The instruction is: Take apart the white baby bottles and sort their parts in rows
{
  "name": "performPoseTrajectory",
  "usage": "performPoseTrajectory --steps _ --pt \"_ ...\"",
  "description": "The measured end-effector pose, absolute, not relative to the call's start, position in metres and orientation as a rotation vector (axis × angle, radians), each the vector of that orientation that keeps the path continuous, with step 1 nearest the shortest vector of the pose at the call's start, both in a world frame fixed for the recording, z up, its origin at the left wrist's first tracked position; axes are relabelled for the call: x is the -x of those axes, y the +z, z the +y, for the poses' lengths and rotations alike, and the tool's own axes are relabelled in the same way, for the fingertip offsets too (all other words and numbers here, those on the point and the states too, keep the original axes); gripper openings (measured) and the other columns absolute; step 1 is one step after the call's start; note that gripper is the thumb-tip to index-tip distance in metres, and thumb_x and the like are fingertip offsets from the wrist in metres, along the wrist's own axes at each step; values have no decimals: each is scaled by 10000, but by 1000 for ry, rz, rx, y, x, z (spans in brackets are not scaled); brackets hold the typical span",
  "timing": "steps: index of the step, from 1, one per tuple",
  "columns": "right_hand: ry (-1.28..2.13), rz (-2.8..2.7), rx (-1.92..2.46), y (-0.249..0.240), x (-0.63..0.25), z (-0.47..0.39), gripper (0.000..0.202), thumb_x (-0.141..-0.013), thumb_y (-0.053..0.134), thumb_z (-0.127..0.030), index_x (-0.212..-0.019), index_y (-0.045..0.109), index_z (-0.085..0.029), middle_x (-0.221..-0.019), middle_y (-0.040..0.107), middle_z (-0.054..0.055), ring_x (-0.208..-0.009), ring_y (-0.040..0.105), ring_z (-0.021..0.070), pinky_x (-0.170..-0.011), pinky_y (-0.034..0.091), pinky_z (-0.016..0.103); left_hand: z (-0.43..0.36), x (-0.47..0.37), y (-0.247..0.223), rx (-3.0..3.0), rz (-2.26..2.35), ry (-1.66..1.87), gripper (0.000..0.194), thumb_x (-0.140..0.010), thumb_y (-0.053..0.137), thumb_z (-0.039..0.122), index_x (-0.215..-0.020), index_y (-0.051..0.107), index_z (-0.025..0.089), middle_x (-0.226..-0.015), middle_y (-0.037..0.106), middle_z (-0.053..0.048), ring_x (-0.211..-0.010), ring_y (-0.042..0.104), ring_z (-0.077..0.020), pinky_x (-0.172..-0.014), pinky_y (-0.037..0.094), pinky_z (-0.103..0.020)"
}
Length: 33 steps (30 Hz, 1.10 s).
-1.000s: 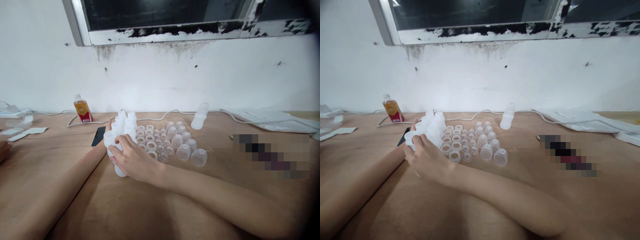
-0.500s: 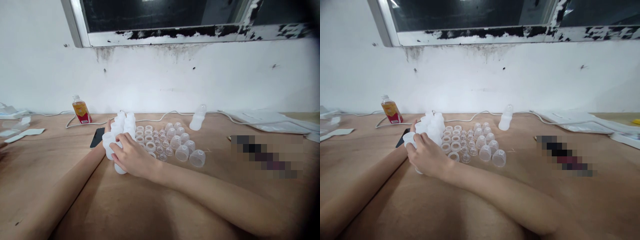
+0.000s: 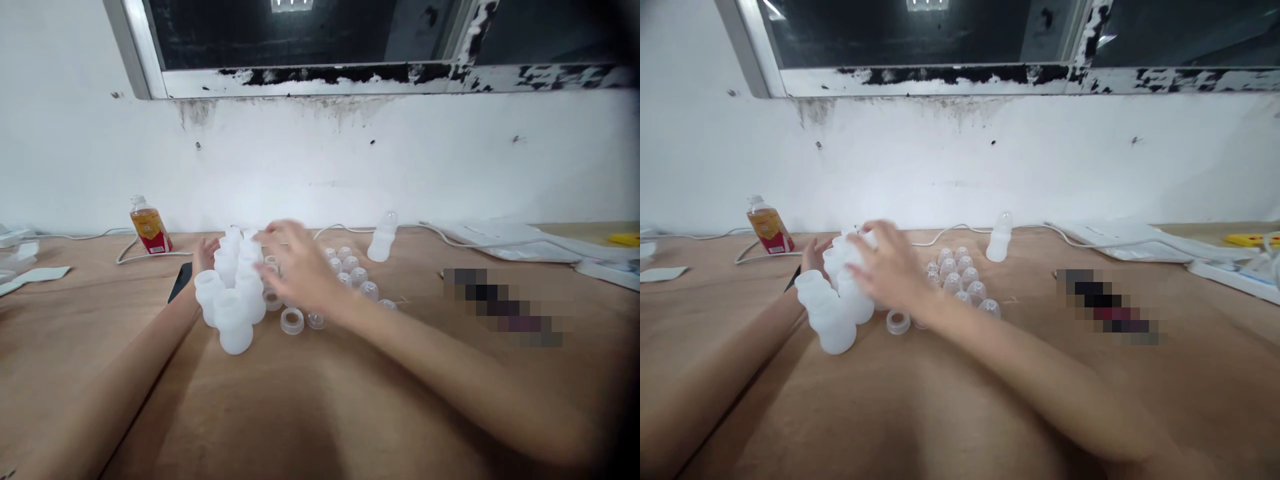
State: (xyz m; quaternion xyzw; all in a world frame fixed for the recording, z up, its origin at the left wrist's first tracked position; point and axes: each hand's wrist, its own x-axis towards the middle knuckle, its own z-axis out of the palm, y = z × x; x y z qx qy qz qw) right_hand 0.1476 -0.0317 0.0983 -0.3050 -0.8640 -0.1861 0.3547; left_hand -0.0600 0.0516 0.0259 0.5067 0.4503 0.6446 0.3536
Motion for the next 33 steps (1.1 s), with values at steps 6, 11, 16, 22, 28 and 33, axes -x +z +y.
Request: performPoseTrajectory --steps 6,11,16,22,28,33 --pt "-614 -1763 1659 111 -277 83 574 -680 565 -327 -1170 369 -101 -1274 234 219 -1174 171 390 -832 290 527 59 70 63 -899 1206 1899 255 -704 405 382 -770 542 178 -944 556 -65 -972 486 -185 -804 416 -314" --pt "-297 -1779 2014 91 -350 116 390 -660 568 -352 -1001 504 -174 -1033 490 140 -948 477 293 -720 406 414 30 61 109 -919 1193 2052 201 -660 469 252 -792 599 174 -993 555 -55 -981 480 -180 -834 409 -332" --pt "-451 -1521 1623 119 -331 60 291 -655 556 -400 -829 541 -167 -860 533 96 -807 517 233 -662 433 366 -25 27 143 -1580 1097 2166 267 -705 483 208 -949 583 169 -1057 551 -37 -1005 473 -172 -864 385 -348" --pt "241 -1704 1047 146 -253 -58 282 -681 550 -447 -764 511 -180 -733 540 17 -538 503 101 -439 431 236 -85 -54 138 -2701 1109 1379 532 -632 615 374 -1109 463 196 -1155 487 -61 -1102 406 -250 -874 357 -359" --pt "443 -2087 1184 110 -255 -90 237 -722 519 -413 -835 543 -206 -642 558 -10 -484 488 94 -413 368 209 -95 -65 103 -2696 1287 583 483 -720 486 369 -1164 369 219 -928 590 -68 -762 564 -235 -636 420 -336" --pt "479 -2231 1096 88 -273 -98 298 -667 586 -410 -877 565 -200 -788 602 27 -647 547 143 -521 423 249 -105 -53 99 -2324 1048 391 359 -668 542 371 -986 508 207 -800 597 -23 -668 550 -169 -555 402 -250"
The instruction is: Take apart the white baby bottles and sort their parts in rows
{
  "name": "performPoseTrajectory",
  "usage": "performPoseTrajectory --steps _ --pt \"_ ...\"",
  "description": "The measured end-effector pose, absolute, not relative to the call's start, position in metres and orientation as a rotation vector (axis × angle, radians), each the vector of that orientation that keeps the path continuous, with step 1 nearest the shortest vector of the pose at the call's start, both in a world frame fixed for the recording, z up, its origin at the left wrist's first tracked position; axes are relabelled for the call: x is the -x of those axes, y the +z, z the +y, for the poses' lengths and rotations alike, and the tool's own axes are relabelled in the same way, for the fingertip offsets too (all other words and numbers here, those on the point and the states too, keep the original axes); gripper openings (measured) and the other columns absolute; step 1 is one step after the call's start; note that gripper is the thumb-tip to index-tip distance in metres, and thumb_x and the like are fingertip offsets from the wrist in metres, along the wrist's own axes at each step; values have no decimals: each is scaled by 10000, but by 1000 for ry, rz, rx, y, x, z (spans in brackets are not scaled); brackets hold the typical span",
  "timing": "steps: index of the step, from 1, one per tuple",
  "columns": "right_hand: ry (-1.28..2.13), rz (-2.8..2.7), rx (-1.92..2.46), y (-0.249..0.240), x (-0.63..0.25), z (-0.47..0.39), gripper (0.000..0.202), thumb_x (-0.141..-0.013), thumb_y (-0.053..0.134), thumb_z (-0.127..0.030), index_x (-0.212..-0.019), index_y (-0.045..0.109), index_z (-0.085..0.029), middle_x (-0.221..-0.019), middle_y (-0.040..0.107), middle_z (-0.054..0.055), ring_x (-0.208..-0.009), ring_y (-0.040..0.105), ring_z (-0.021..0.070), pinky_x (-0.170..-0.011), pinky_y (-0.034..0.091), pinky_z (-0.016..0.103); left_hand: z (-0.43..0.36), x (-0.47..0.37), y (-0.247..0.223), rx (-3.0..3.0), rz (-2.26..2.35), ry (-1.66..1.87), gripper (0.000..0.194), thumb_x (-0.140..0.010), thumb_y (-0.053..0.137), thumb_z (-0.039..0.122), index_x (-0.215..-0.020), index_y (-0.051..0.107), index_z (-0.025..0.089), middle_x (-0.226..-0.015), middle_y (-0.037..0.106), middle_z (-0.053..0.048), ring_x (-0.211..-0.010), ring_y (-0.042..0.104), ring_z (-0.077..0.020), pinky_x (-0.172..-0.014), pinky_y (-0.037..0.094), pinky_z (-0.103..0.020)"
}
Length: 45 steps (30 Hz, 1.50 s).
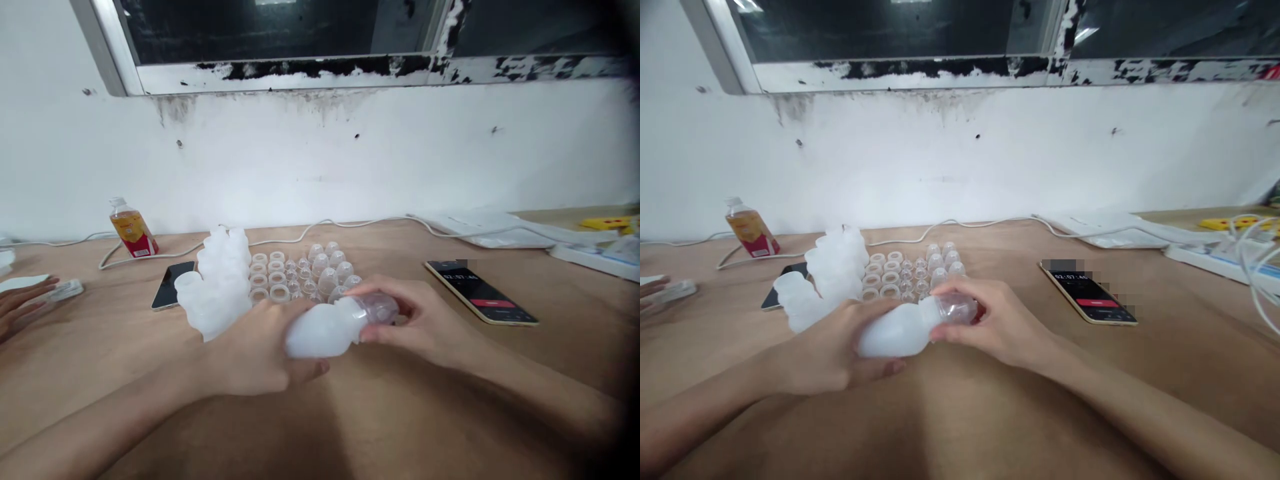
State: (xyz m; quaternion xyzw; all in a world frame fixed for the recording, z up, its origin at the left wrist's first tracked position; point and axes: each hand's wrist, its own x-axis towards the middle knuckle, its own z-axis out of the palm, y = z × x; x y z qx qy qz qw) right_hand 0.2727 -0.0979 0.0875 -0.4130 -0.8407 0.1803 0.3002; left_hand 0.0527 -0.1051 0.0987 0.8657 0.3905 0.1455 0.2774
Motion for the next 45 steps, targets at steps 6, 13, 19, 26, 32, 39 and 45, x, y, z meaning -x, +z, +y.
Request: performPoseTrajectory --steps 6,13,19,26,32,39,45 --pt "-18 -1909 1058 85 -310 -90 317 -635 640 -348 -913 507 -274 -841 556 57 -739 528 192 -588 435 314 -114 -32 106 -1773 1064 299 212 -680 521 342 -828 558 194 -663 575 13 -603 535 -138 -493 383 -205" --pt "-341 -2634 1046 52 -285 -85 345 -680 529 -497 -827 562 -187 -1064 478 113 -1075 381 277 -876 320 460 -112 -28 97 -1791 1175 433 351 -692 515 420 -960 510 194 -762 560 1 -680 507 -147 -559 386 -226" --pt "-578 -2644 1061 38 -271 -73 562 -713 441 -550 -1079 501 -128 -1210 410 172 -1205 228 307 -955 194 519 -114 -26 99 -1767 1196 497 335 -682 522 424 -917 512 186 -704 549 7 -626 494 -138 -518 371 -216" --pt "-680 -2618 1179 34 -265 -61 521 -803 328 -484 -1142 461 -111 -1209 421 184 -1217 222 308 -958 189 516 -112 -22 90 -1815 1188 500 411 -680 526 440 -1017 494 206 -814 567 -10 -707 507 -158 -575 399 -238" --pt "-704 -2616 1177 31 -258 -46 478 -810 328 -461 -1058 509 -95 -1132 481 200 -1162 327 311 -949 196 523 -108 -23 87 -1823 1126 495 366 -685 525 434 -968 514 202 -849 562 -8 -709 505 -151 -577 394 -232" --pt "-527 -2595 1204 32 -258 -38 412 -827 314 -416 -1084 485 -143 -1168 454 176 -1144 363 285 -931 223 536 -107 -22 83 -1871 1129 482 409 -691 519 440 -1023 481 204 -870 563 -18 -744 517 -167 -597 411 -246" --pt "197 -2272 1097 73 -250 -61 365 -861 251 -371 -1122 428 -186 -1131 483 101 -1056 453 194 -868 376 378 -110 -23 80 -2196 1277 474 430 -722 477 412 -1107 405 235 -940 578 -37 -772 543 -200 -615 416 -284"
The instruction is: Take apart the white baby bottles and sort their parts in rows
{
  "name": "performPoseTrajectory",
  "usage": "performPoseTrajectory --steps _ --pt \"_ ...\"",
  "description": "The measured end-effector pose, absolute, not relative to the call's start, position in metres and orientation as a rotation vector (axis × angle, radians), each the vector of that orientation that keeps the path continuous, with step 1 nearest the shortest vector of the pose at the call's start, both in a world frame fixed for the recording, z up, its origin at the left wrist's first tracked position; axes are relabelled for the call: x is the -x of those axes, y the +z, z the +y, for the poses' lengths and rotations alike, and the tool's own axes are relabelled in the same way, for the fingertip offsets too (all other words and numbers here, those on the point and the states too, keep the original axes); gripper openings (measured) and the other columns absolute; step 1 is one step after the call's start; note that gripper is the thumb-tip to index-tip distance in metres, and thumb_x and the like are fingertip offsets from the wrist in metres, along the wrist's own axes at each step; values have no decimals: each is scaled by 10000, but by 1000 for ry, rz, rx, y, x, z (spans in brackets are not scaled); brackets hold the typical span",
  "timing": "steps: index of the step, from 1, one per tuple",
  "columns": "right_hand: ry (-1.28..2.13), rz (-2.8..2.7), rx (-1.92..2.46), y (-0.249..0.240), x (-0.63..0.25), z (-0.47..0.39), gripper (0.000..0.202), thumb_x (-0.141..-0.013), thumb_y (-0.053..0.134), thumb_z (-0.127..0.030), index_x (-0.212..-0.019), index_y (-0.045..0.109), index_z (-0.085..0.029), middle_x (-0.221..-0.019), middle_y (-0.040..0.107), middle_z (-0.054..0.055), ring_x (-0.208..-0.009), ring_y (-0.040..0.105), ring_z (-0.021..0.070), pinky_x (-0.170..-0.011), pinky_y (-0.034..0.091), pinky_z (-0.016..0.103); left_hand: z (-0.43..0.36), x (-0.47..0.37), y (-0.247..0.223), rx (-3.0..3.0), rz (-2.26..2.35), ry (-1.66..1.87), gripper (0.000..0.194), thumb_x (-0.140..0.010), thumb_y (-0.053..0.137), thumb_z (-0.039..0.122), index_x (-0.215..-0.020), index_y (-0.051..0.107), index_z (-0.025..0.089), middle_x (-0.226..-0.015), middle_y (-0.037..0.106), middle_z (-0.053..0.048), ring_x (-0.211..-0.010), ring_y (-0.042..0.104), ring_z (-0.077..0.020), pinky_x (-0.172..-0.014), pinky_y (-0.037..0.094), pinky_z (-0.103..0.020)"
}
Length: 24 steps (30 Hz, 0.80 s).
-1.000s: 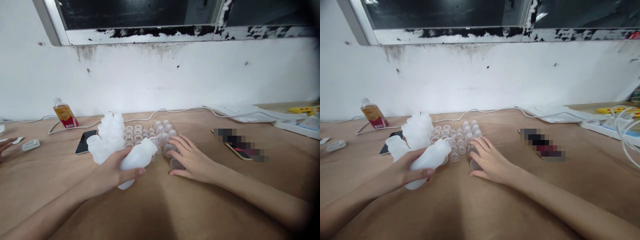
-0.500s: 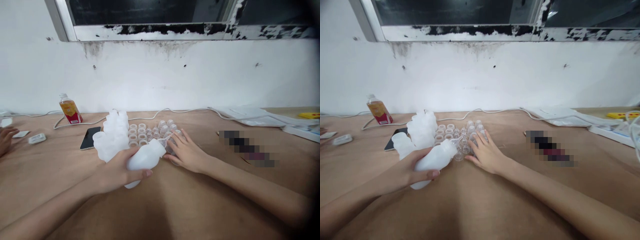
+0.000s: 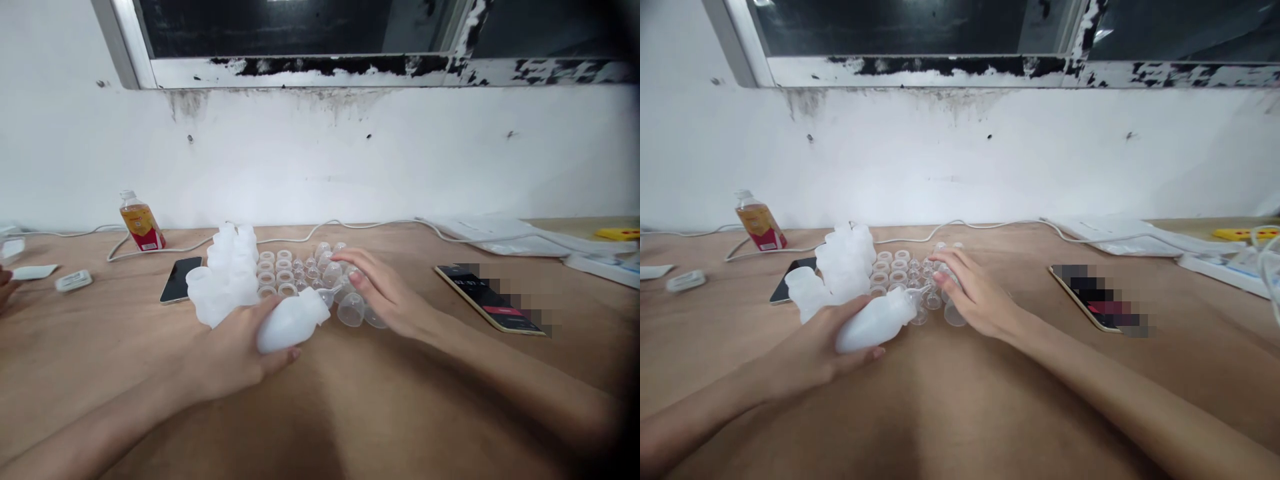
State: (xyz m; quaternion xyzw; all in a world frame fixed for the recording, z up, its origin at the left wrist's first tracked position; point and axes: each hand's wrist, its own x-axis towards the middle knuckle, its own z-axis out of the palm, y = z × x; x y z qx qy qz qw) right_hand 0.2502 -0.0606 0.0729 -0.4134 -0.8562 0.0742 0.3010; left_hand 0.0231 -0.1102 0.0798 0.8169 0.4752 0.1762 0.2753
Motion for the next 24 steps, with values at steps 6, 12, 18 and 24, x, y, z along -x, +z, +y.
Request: performPoseTrajectory --steps 6,12,18,24 --pt "1300 -2406 1155 89 -235 -78 327 -753 454 -459 -865 514 -157 -530 476 -43 -389 421 57 -345 331 166 -110 -41 78 -2647 1386 316 369 -745 412 339 -1082 391 192 -941 577 -88 -759 559 -257 -600 410 -352" --pt "883 -2477 1045 77 -246 -77 352 -738 503 -423 -992 484 -181 -710 510 -9 -544 478 81 -444 402 185 -102 -46 78 -2510 1236 377 397 -708 483 371 -1051 437 178 -891 582 -75 -749 549 -224 -620 409 -326" --pt "348 -2692 576 83 -265 -89 344 -782 487 -301 -1112 442 -210 -1035 513 79 -930 496 161 -779 408 308 -97 -43 77 -1606 793 197 316 -696 530 356 -943 495 161 -751 541 -3 -566 539 -108 -507 408 -217" --pt "666 -2253 467 92 -277 -110 237 -779 491 -331 -1007 479 -265 -778 594 0 -860 537 161 -876 349 368 -97 -37 67 -1627 984 355 354 -669 554 396 -916 515 145 -734 550 -11 -614 533 -117 -526 401 -216"
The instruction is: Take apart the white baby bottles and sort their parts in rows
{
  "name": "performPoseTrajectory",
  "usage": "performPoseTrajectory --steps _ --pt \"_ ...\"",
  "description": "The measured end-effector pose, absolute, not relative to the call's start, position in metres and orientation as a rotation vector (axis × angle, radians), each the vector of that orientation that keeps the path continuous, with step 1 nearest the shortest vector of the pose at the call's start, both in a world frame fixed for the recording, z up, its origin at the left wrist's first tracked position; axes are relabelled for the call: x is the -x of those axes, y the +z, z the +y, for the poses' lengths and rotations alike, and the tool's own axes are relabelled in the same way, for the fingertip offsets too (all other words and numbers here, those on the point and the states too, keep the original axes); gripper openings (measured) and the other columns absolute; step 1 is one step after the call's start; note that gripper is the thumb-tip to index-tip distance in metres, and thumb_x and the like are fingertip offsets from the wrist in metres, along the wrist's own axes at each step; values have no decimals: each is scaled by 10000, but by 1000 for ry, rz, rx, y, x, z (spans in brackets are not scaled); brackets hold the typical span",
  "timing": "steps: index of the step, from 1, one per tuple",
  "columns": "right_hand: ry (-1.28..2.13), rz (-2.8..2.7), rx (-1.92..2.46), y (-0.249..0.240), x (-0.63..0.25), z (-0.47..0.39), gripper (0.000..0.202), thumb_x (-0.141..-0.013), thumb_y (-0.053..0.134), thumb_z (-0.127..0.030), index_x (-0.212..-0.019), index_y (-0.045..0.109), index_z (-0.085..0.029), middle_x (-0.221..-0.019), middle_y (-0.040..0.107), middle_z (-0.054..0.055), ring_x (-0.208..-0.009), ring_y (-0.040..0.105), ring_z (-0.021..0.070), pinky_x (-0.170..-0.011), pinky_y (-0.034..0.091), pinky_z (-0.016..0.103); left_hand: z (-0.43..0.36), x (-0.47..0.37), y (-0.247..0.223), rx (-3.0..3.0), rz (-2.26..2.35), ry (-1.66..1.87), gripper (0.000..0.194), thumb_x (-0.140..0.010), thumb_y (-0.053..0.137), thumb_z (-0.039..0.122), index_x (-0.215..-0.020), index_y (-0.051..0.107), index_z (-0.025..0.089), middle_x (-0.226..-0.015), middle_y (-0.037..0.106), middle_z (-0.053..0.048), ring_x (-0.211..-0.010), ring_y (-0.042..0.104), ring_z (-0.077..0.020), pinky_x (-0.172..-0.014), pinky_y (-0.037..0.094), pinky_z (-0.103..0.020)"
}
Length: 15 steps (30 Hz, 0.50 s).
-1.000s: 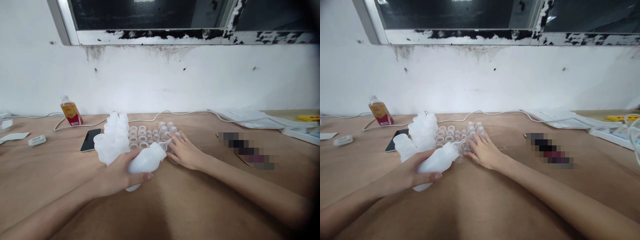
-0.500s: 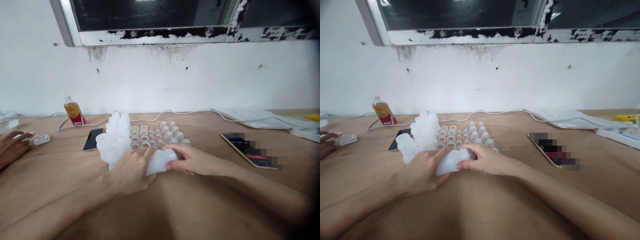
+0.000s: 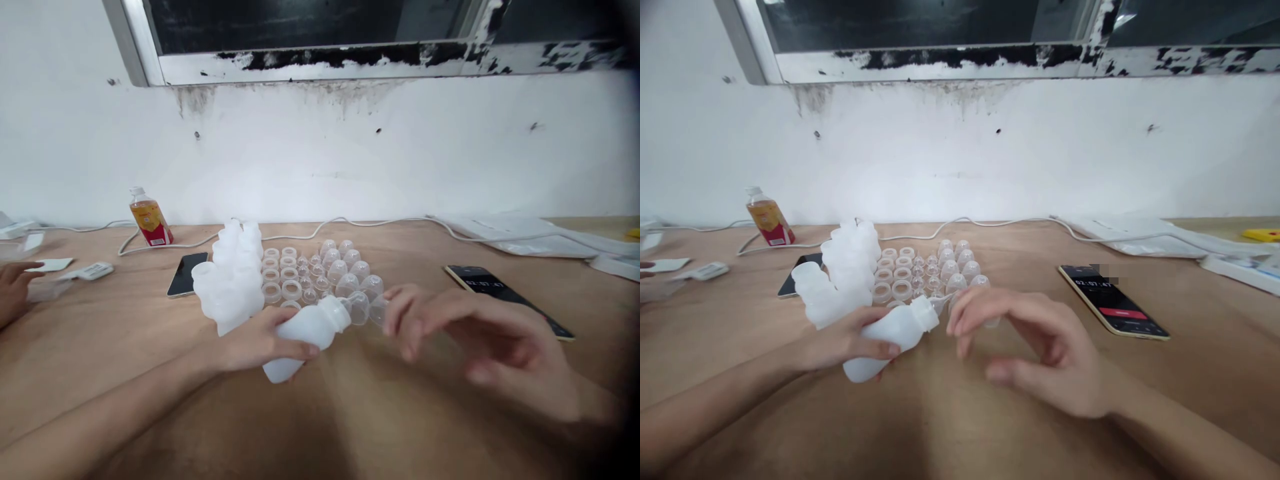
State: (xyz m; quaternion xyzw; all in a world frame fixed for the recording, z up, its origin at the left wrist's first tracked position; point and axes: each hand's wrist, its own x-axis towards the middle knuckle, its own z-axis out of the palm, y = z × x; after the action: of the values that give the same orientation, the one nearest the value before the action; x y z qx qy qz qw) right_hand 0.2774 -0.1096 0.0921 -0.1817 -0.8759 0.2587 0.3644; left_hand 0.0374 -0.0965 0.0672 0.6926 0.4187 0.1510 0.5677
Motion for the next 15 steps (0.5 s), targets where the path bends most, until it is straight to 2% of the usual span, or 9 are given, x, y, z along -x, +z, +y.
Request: performPoseTrajectory --steps 3,6,9,13,15 --pt "546 -2197 862 85 -274 -100 202 -801 454 -281 -989 511 -237 -993 551 43 -946 500 172 -802 400 326 -104 -40 66 -1862 1084 408 375 -661 560 421 -935 513 170 -811 556 -16 -684 523 -135 -559 401 -227" --pt "883 -2247 1110 78 -266 -85 269 -837 352 -346 -934 536 -176 -798 582 42 -698 559 130 -577 452 249 -110 -45 69 -2067 1166 438 401 -666 548 430 -974 489 180 -825 555 -20 -679 514 -143 -547 396 -231" --pt "1192 -2209 1097 75 -264 -77 314 -818 373 -390 -941 534 -150 -654 556 16 -525 520 93 -412 402 190 -115 -45 74 -2172 1198 442 400 -672 542 397 -999 484 174 -809 560 -22 -678 516 -146 -555 401 -229" --pt "929 -2093 1131 76 -271 -75 307 -779 454 -370 -1013 501 -179 -676 558 9 -532 498 86 -436 402 191 -133 -23 78 -2100 1110 381 400 -707 505 375 -1080 466 236 -791 583 8 -631 528 -118 -522 416 -199" --pt "755 -2159 1175 73 -273 -76 279 -768 467 -363 -984 514 -192 -722 570 15 -570 512 97 -467 405 201 -145 1 70 -2114 1218 502 411 -680 501 460 -1036 503 255 -804 601 6 -648 543 -133 -524 437 -210"
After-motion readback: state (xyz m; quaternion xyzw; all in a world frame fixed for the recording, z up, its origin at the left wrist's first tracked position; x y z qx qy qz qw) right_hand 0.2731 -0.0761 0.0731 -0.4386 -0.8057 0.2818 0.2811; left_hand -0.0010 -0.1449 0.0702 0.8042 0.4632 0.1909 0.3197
